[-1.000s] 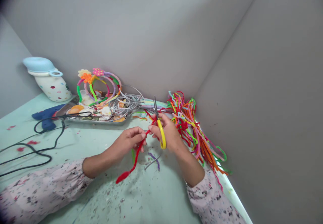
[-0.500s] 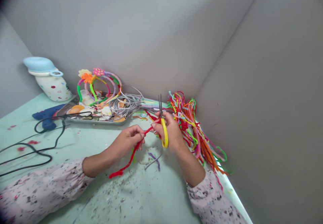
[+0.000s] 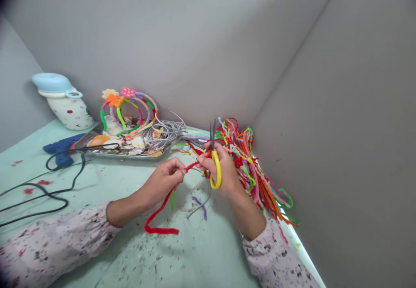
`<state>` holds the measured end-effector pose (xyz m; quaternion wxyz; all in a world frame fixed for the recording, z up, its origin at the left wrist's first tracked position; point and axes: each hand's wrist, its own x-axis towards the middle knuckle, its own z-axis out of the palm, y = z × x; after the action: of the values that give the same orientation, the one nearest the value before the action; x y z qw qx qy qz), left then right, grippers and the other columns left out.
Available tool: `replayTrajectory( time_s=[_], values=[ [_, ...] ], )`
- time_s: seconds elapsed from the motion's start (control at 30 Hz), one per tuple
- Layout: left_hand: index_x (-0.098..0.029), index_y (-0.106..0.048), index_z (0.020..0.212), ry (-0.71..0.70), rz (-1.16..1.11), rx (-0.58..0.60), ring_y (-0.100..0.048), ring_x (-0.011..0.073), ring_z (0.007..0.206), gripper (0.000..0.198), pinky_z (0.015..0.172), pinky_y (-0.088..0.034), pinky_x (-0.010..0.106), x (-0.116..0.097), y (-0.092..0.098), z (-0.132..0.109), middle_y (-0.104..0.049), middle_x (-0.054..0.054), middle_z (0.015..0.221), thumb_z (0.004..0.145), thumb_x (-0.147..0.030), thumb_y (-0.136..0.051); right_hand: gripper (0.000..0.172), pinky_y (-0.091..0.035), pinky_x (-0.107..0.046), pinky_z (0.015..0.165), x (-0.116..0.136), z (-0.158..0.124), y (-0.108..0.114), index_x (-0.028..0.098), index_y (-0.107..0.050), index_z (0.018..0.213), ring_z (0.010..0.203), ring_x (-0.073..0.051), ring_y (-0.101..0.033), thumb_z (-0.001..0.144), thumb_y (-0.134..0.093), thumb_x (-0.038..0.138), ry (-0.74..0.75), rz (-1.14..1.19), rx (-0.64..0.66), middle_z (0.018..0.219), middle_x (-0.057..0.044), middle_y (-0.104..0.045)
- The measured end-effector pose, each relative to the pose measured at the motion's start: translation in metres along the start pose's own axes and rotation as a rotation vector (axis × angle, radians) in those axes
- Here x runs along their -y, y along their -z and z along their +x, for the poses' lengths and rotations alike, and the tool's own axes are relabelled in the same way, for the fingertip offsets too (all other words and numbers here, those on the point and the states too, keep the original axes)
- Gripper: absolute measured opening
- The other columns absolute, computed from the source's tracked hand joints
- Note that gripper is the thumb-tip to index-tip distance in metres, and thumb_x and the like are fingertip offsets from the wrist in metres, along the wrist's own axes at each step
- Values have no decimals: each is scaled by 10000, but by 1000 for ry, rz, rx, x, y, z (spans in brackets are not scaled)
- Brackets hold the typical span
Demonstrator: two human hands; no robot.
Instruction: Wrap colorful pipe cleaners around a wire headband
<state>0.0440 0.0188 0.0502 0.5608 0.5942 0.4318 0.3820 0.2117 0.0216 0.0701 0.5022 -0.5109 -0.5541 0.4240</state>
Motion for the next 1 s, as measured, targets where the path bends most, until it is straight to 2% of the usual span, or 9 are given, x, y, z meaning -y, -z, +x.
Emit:
replayTrajectory(
  time_s=[0.13, 0.27, 0.43, 0.67, 1.0],
  values=[
    [-178, -482, 727, 4, -20, 14, -349, 73, 506, 35, 509, -284, 219, -2, 0, -1, -428, -71, 576, 750, -190, -505, 343, -440, -241, 574, -4, 1, 3, 231, -469, 974, 609, -117, -550, 706, -672, 298, 0, 98, 13, 739, 38, -573],
    [-179, -477, 731, 1, -60, 42, -348, 71, 502, 67, 505, -286, 216, -1, 0, 0, -424, -74, 577, 759, -213, -527, 350, -421, -227, 542, -9, 3, 6, 238, -471, 1012, 563, -106, -531, 729, -668, 297, -19, 153, 40, 707, 54, -565],
    [-179, -488, 739, 0, -55, 12, -391, 79, 522, 65, 517, -321, 219, 2, 1, 1, -454, -64, 587, 759, -222, -533, 394, -432, -228, 543, -6, 4, 8, 235, -485, 1002, 575, -110, -558, 696, -714, 329, -71, 121, 51, 722, 45, -592],
    [-171, -509, 744, -8, -28, -37, -415, 78, 530, 32, 516, -343, 214, 4, 2, 2, -475, -56, 606, 742, -193, -532, 403, -426, -220, 525, -8, 5, 11, 241, -507, 1043, 590, -115, -578, 715, -701, 374, -54, 71, 5, 706, 44, -591],
    [-171, -531, 756, -46, -120, -22, -435, 74, 534, 63, 505, -369, 197, 8, 5, 5, -491, -55, 613, 743, -207, -580, 417, -380, -220, 472, 1, 2, 14, 225, -487, 1035, 543, -99, -522, 693, -692, 346, -145, -30, 159, 746, 33, -604]
  ],
)
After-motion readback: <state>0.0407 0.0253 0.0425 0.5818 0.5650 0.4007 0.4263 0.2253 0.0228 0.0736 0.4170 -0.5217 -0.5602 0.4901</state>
